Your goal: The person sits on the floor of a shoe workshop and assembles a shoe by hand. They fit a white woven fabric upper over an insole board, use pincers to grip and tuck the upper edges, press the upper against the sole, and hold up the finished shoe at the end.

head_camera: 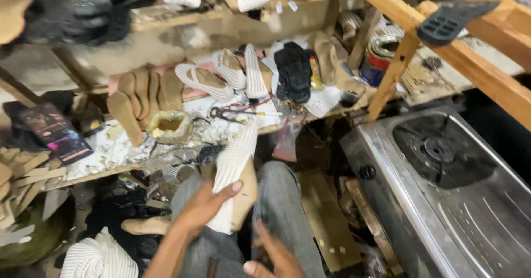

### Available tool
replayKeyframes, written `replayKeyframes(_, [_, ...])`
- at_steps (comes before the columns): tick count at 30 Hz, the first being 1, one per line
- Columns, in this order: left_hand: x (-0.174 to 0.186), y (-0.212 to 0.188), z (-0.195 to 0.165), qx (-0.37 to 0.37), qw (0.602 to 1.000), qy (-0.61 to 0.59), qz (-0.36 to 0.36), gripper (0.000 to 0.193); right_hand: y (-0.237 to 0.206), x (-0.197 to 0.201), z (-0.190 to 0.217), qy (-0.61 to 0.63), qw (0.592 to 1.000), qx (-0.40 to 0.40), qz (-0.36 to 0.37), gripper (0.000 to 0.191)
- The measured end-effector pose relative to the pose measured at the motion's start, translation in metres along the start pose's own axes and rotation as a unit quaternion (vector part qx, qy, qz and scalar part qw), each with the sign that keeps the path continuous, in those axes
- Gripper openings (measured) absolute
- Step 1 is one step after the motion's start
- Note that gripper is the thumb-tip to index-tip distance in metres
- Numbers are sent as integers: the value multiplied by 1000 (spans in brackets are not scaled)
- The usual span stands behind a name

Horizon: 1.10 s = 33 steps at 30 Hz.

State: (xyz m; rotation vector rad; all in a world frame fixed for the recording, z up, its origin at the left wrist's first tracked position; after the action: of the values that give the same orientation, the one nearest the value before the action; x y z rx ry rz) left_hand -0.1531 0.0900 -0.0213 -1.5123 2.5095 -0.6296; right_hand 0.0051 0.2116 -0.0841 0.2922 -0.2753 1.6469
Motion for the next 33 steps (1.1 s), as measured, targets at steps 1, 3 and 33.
replayKeyframes(1, [-12,3,5,-24,994,-105,21,73,8,15,0,60,996,-29,-57,82])
replayKeyframes(3, [-44,8,17,-63,947,-309,69,73,15,41,10,117,979,-36,-163,84])
replayKeyframes(33, [-59,60,73,-109,972,-195,79,59,-103,347,12,-186,811,-97,-547,49])
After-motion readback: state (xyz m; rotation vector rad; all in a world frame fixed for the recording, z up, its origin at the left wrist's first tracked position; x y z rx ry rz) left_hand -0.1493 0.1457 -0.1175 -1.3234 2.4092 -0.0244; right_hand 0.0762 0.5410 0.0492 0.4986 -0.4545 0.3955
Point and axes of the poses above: each hand's wrist, its own y-axis towards the middle knuckle, its own x-axis out of the back of the hand, z = x × y, the point moved 10 cm from there along y, towards the middle knuckle, and after that the axes turned 4 degrees about -y, right-handed, at the moved point
